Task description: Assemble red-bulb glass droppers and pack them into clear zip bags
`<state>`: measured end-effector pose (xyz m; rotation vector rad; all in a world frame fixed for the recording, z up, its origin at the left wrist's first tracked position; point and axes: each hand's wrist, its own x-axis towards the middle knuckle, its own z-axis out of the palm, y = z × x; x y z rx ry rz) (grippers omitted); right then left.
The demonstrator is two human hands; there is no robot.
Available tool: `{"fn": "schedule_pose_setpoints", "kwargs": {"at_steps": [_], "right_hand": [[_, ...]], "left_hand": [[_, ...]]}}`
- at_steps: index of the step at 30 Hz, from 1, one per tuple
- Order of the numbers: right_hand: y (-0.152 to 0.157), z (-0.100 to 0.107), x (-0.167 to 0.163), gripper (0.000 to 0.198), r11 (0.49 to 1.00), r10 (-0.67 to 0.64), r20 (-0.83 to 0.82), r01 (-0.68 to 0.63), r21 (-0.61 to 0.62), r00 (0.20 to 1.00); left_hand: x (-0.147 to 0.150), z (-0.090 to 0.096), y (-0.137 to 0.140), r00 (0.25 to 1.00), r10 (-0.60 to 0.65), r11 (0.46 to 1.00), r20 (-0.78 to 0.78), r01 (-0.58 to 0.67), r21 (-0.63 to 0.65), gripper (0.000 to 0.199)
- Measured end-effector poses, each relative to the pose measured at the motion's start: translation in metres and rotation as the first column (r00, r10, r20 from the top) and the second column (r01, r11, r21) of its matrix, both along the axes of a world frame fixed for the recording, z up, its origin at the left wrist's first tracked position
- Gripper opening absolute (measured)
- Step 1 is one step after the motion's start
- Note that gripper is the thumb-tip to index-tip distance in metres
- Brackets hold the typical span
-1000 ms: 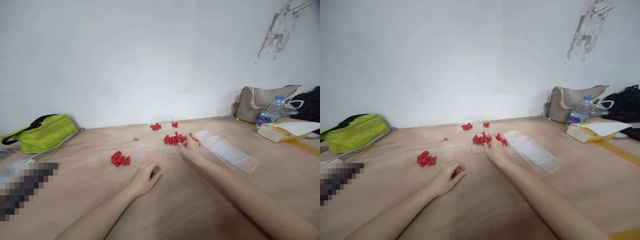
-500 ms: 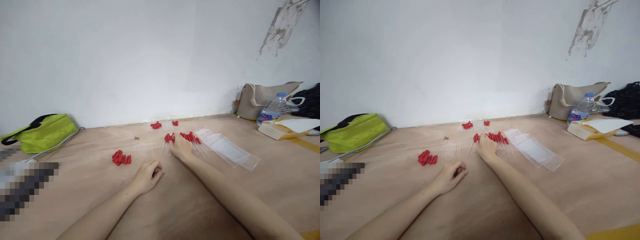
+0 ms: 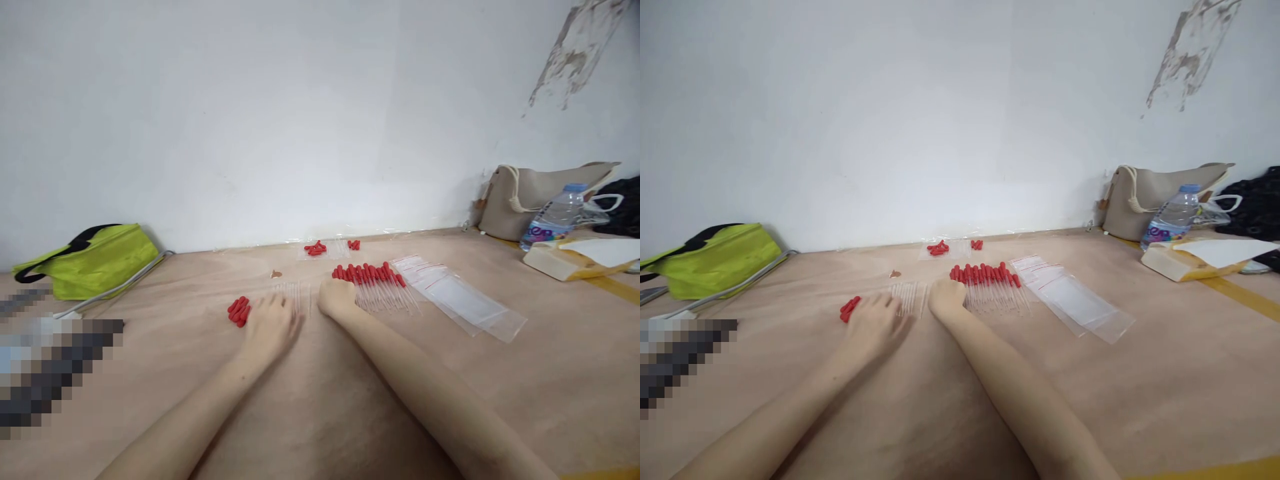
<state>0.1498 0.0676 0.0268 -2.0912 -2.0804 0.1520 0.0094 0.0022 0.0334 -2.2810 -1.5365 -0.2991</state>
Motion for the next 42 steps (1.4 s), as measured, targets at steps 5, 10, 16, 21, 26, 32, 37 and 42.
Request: {"fn": "schedule_pose_setpoints", "kwargs": {"at_steps": [5,10,16,21,26,32,37,42], "right_hand": [[-0.015,0.001,0.0,0.023,0.997,0.048,0.018,-0.049,0.051,0.999],[-0.051,-0.001,0.025,0.029,0.98,0.093,0.075,-0.105,0.172,0.993],[-0.095,-0.018,0.07,0.023,0.943,0.138,0.17,-0.182,0.278,0.976],[-0.101,-0.026,0.09,0.022,0.91,0.113,0.065,-0.13,0.394,0.991],[-0.095,-0.032,0.09,0.021,0.893,0.147,0.001,-0.134,0.429,0.989],[-0.095,-0.04,0.09,0.02,0.883,0.179,-0.008,-0.157,0.442,0.984],[-0.094,-0.042,0.09,0.019,0.873,0.196,0.009,-0.178,0.455,0.981],[-0.094,-0.041,0.09,0.019,0.874,0.197,-0.006,-0.173,0.454,0.98]], "left_hand": [[-0.035,0.032,0.015,0.944,0.273,0.945,-0.186,-0.299,-0.133,0.024],[-0.044,0.03,0.024,0.952,0.281,0.908,-0.121,-0.305,-0.286,0.024],[-0.038,0.026,0.022,0.956,0.283,0.908,-0.071,-0.291,-0.302,0.023],[-0.04,0.02,0.024,0.966,0.258,0.909,0.014,-0.238,-0.342,0.018],[-0.046,0.01,0.033,0.977,0.195,0.93,0.091,-0.154,-0.334,0.012],[-0.05,0.0,0.041,0.98,0.159,0.934,0.122,-0.109,-0.339,0.009],[-0.045,-0.003,0.039,0.98,0.16,0.94,0.116,-0.115,-0.323,0.008],[-0.04,0.014,0.029,0.97,0.168,0.945,0.179,-0.107,-0.309,0.017]]}}
